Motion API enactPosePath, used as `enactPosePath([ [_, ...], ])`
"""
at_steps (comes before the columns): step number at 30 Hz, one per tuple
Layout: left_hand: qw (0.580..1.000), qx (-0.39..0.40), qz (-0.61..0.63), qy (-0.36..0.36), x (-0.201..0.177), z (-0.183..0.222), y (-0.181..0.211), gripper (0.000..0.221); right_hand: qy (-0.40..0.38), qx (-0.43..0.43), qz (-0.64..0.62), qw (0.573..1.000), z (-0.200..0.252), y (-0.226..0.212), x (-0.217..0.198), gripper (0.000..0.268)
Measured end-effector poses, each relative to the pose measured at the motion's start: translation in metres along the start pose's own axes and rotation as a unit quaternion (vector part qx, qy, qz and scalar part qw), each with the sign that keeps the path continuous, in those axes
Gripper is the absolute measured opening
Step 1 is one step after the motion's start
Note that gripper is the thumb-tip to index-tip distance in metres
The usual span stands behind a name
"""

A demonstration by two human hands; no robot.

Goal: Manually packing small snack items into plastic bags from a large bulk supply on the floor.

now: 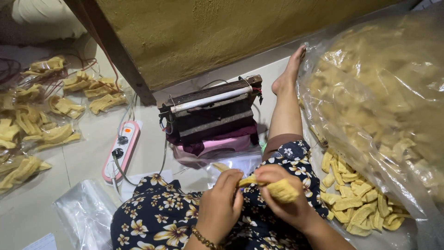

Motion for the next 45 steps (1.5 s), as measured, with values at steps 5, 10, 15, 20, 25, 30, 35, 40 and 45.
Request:
enactPosePath([
  [5,0.995,0.006,0.087,0.048,-0.012,0.000,0.007,0.048,0.063,0.092,-0.099,0.989,0.025,0.037,0.008,0.030],
  [10,0.982,-0.022,0.185,0.043,-0.005,-0.001,-0.003,0.048,-0.099,0.046,0.082,0.991,0.004,0.002,0.025,0.036],
  [15,0.994,-0.019,0.104,0.042,-0.003,0.003,-0.015,0.046,-0.120,0.027,0.164,0.979,-0.010,-0.002,-0.004,0.030],
  [20,0.995,0.068,0.070,0.022,-0.004,0.005,0.018,0.052,-0.380,0.098,0.174,0.903,0.021,0.071,0.047,0.039],
  [25,0.988,0.152,0.038,-0.014,0.009,0.017,0.037,0.036,-0.384,0.192,0.118,0.895,0.022,0.100,0.060,0.021],
  [30,0.995,0.027,0.097,0.029,0.005,0.011,-0.011,0.056,-0.101,0.150,-0.046,0.982,-0.001,0.070,0.016,0.069],
  [35,0.935,-0.104,0.339,0.012,0.008,0.003,-0.018,0.057,-0.144,-0.074,0.070,0.984,0.005,0.002,0.044,0.055],
  [40,0.909,-0.121,0.396,-0.035,0.000,-0.009,-0.028,0.071,-0.095,-0.027,-0.003,0.995,-0.005,0.018,0.026,0.040],
  [45,0.904,-0.222,0.147,-0.334,0.050,0.026,-0.066,0.099,0.057,0.218,-0.362,0.904,0.006,0.100,0.000,0.054],
])
Point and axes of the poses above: each hand's wrist, its own z-axis away from the middle knuckle, its own x-axis out of the palm, y = z × x, the point moved 10 cm from there along -z, towards the middle knuckle, and after that the axes turned 8 degrees about z, right-handed, at the moved point
